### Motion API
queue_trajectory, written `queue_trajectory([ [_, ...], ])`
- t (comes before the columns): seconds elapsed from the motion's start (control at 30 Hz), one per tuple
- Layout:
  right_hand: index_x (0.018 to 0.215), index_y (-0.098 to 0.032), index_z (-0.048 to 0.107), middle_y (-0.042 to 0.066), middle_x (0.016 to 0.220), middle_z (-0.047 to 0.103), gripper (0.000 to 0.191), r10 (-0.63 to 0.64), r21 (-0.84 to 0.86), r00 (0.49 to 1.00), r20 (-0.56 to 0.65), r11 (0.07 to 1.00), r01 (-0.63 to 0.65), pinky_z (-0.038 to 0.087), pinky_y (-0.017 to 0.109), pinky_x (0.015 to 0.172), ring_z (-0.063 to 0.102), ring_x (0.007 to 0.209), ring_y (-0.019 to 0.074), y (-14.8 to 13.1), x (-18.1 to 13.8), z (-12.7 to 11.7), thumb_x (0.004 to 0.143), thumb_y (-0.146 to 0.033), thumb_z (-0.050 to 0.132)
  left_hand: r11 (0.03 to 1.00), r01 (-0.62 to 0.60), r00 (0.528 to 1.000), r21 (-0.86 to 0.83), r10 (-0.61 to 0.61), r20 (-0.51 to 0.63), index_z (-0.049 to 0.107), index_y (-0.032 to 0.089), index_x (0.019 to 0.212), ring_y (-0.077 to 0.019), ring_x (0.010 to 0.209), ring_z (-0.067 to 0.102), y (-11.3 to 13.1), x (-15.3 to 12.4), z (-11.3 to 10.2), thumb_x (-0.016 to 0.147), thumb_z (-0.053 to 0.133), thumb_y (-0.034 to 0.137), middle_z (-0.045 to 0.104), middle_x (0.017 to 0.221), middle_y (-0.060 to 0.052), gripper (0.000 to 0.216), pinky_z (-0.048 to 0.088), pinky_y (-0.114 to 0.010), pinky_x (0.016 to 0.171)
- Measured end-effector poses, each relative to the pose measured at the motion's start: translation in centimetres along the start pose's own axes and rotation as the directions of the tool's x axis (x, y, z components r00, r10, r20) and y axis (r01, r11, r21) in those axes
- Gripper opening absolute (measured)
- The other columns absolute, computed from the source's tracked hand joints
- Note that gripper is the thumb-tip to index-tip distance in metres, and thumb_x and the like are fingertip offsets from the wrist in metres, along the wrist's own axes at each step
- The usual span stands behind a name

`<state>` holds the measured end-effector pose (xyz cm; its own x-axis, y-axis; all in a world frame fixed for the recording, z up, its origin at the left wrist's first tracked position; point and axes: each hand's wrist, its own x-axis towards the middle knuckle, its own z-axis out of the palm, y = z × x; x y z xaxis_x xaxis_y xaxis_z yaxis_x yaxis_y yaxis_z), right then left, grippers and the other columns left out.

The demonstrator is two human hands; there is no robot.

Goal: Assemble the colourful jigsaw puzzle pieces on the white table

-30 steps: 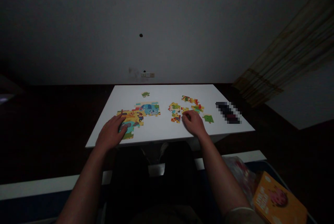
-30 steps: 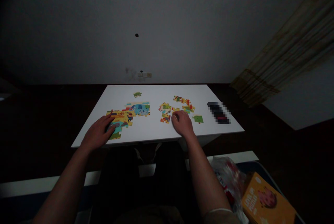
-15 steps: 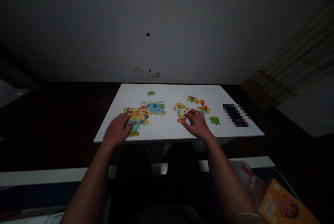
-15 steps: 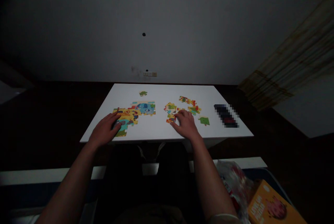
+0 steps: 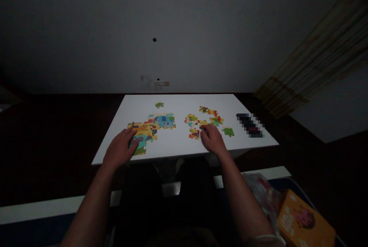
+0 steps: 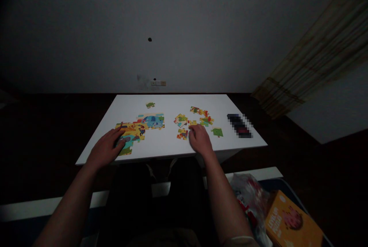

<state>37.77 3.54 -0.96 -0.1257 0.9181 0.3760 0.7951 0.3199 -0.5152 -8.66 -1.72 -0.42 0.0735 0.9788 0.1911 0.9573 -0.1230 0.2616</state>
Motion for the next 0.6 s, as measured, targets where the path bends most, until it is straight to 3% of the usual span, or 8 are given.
queue_trajectory([
  [0.1,0.120,-0.015,0.076,0.019,0.118,0.074,0.038,0.131,-0.023,0.972,-0.196,0.990,-0.138,0.052,0.050,0.108,0.065,0.116,0.0346,1.0,0.2,0.3,0.099,-0.022,0.045,1.000,0.002,1.000,-0.002,-0.002,-0.001,0.065,0.018,0.155,-0.0396,0.158,0.051,0.0,0.1,0.0,0.107,0.045,0.054,0.057,0.169,-0.015,0.062,0.041,-0.059,0.132],
  [0.17,0.122,-0.015,0.075,0.019,0.119,0.074,0.041,0.162,-0.039,0.954,-0.250,0.983,-0.178,0.051,0.052,0.110,0.064,0.119,0.0354,1.5,0.3,0.4,0.095,-0.019,0.044,1.000,0.008,1.000,-0.004,-0.008,-0.005,0.065,0.019,0.154,-0.0390,0.158,0.050,0.0,0.1,0.0,0.107,0.045,0.053,0.057,0.170,-0.015,0.062,0.040,-0.058,0.132],
  [0.47,0.135,-0.013,0.073,0.025,0.124,0.069,0.046,0.170,-0.221,0.961,-0.217,0.951,-0.218,0.049,0.062,0.108,0.062,0.117,0.0419,1.1,0.4,1.2,0.101,-0.037,0.053,1.000,0.000,1.000,-0.029,0.000,-0.011,0.065,0.021,0.153,-0.0381,0.158,0.051,-0.2,0.0,0.2,0.107,0.045,0.056,0.057,0.169,-0.013,0.062,0.040,-0.058,0.132],
  [0.6,0.135,-0.020,0.075,0.024,0.119,0.067,0.046,0.131,-0.245,0.972,-0.197,0.953,-0.178,0.050,0.064,0.102,0.062,0.114,0.0432,0.8,0.3,1.3,0.103,-0.049,0.056,1.000,0.005,1.000,-0.026,-0.006,-0.014,0.065,0.020,0.154,-0.0386,0.157,0.052,0.0,0.0,0.1,0.107,0.045,0.055,0.058,0.169,-0.014,0.061,0.040,-0.059,0.132],
])
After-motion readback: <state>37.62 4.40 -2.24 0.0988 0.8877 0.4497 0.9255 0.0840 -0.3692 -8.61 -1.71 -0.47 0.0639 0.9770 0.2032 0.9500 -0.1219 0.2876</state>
